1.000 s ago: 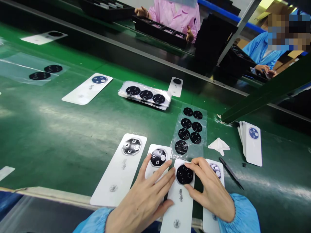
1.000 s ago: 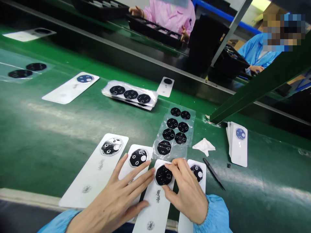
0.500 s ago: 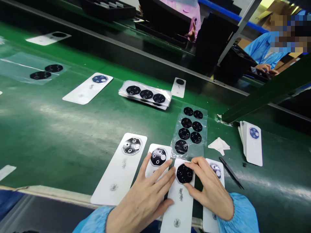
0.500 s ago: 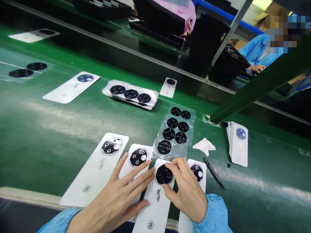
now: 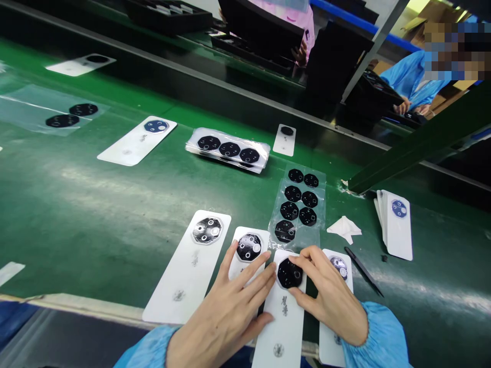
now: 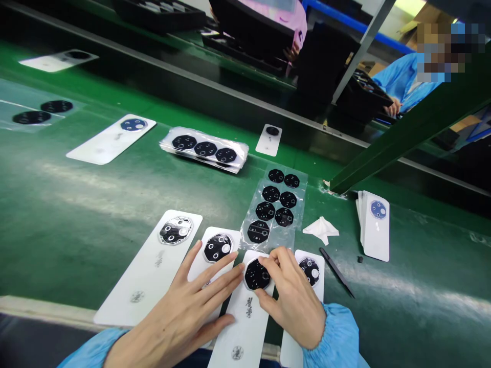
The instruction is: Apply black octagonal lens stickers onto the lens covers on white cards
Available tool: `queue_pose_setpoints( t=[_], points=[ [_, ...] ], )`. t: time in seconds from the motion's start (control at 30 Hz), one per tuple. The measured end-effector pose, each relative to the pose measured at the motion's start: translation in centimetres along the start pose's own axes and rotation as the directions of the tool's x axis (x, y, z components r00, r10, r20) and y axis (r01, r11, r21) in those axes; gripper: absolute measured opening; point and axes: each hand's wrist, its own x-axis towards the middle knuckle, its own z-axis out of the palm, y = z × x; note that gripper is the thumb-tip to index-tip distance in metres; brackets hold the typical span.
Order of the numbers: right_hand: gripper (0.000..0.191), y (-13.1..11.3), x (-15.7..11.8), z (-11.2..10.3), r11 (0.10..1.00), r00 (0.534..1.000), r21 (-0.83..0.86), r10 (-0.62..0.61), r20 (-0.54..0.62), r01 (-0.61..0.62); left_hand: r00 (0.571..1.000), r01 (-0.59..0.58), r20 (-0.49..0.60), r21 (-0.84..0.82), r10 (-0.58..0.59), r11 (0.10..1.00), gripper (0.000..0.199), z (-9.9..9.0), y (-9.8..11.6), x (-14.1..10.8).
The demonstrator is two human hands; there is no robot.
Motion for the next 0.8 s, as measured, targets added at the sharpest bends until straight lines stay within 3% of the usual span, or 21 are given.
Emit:
queue_pose_setpoints(
  t=[0.53, 0.67, 0.8],
  points=[
    [0.042, -0.5, 0.48, -0.09, 0.98, 0.997, -0.2, 0.039, 0.064, -0.025, 0.997, -0.056, 0.062, 0.063, 0.052, 0.996, 0.036, -0.31, 0.04, -0.01],
    [0.047, -0.13, 0.21, 0.24, 0.98, 1.0, -0.198, 0.029, 0.006, -0.028, 1.0, -0.011, 0.018, 0.02, 0.011, 1.0, 0.035, -0.11, 0.26, 0.0],
    [0.053, 0.06, -0.14, 0.58, 0.986, 0.998, -0.161, 0.032, -0.052, -0.04, 0.999, 0.005, 0.042, -0.001, -0.005, 1.0, 0.041, 0.31, 0.42, -0.2]
  ],
)
